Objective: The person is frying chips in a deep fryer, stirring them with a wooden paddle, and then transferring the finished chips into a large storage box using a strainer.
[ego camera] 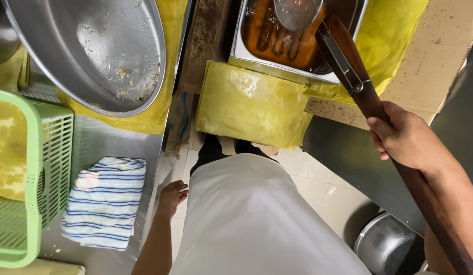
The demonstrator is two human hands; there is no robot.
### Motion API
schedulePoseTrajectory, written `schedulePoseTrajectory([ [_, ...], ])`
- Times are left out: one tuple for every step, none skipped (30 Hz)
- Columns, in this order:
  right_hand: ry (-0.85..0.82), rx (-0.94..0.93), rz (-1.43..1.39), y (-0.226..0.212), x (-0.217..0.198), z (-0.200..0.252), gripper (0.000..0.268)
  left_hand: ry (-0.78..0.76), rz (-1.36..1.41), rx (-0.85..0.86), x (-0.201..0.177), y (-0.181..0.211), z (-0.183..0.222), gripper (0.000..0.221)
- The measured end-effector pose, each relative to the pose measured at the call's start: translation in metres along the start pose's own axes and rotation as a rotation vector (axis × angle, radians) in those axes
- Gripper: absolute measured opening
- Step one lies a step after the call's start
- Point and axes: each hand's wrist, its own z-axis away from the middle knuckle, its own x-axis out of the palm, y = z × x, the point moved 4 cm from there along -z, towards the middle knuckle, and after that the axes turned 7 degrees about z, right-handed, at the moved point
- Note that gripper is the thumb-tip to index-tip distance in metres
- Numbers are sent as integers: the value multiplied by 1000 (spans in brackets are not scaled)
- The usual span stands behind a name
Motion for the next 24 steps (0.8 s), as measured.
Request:
schedulePoseTrajectory([
  [-1, 24, 59, -7, -1, 0, 17, 0, 9, 6, -1, 0, 2, 31],
  [-2, 26, 57, -12, -2, -1, 17, 0, 7, 5, -3, -3, 0, 31],
  [-5, 45, 119, -17, -2, -3, 17, 5, 17, -1, -5, -6, -3, 29],
  [-10, 64, 181, -22, -3, -5, 18, 10, 27, -8, -7, -10, -5, 27],
  [-11, 65, 179, -26, -3, -11, 18, 11, 25, -8, -8, -12, -5, 27],
  [-41, 59, 189, -30, -1, -16, 18, 18, 21, -20, -9, -15, -6, 30],
  [-71, 52, 198, -33, 0, -22, 19, 24, 18, -32, -11, -19, -6, 34],
  [-73, 54, 195, -38, 2, -26, 19, 26, 14, -32, -12, -20, -6, 34],
  [-95, 45, 185, -43, 5, -31, 20, 20, 13, -32, -12, -20, -5, 38],
  [-117, 36, 176, -49, 7, -35, 22, 12, 14, -32, -13, -22, -4, 41],
  [-120, 38, 174, -50, 11, -41, 22, 13, 11, -34, -14, -23, -6, 41],
  [-142, 47, 202, -51, 16, -48, 24, 16, 24, -34, -15, -25, -7, 36],
  [-164, 56, 230, -53, 21, -54, 25, 20, 38, -34, -16, -26, -8, 31],
  [-168, 54, 231, -49, 28, -59, 25, 24, 40, -35, -21, -34, -16, 31],
  [-130, -47, 336, -49, 35, -65, 28, -14, 52, 8, -25, -40, -24, 38],
  [-88, -146, 439, -49, 40, -70, 30, -59, 62, 51, -26, -45, -34, 45],
  [-87, -145, 439, -51, 42, -69, 30, -60, 61, 51, -26, -47, -37, 45],
  [-106, -143, 480, -53, 43, -69, 33, -60, 70, 47, -26, -49, -40, 45],
  [-126, -141, 521, -55, 45, -68, 35, -59, 79, 43, -26, -51, -42, 44],
  [-126, -141, 525, -55, 45, -66, 35, -61, 81, 41, -24, -55, -47, 44],
  [-138, -128, 568, -54, 46, -64, 36, -68, 98, 39, -23, -59, -52, 45],
  [-146, -113, 610, -54, 47, -63, 38, -79, 114, 40, -20, -60, -59, 46],
  [-143, -112, 613, -57, 44, -61, 38, -83, 116, 40, -19, -60, -61, 46],
  [-185, -113, 636, -59, 42, -58, 38, -87, 119, 36, -17, -62, -62, 46],
])
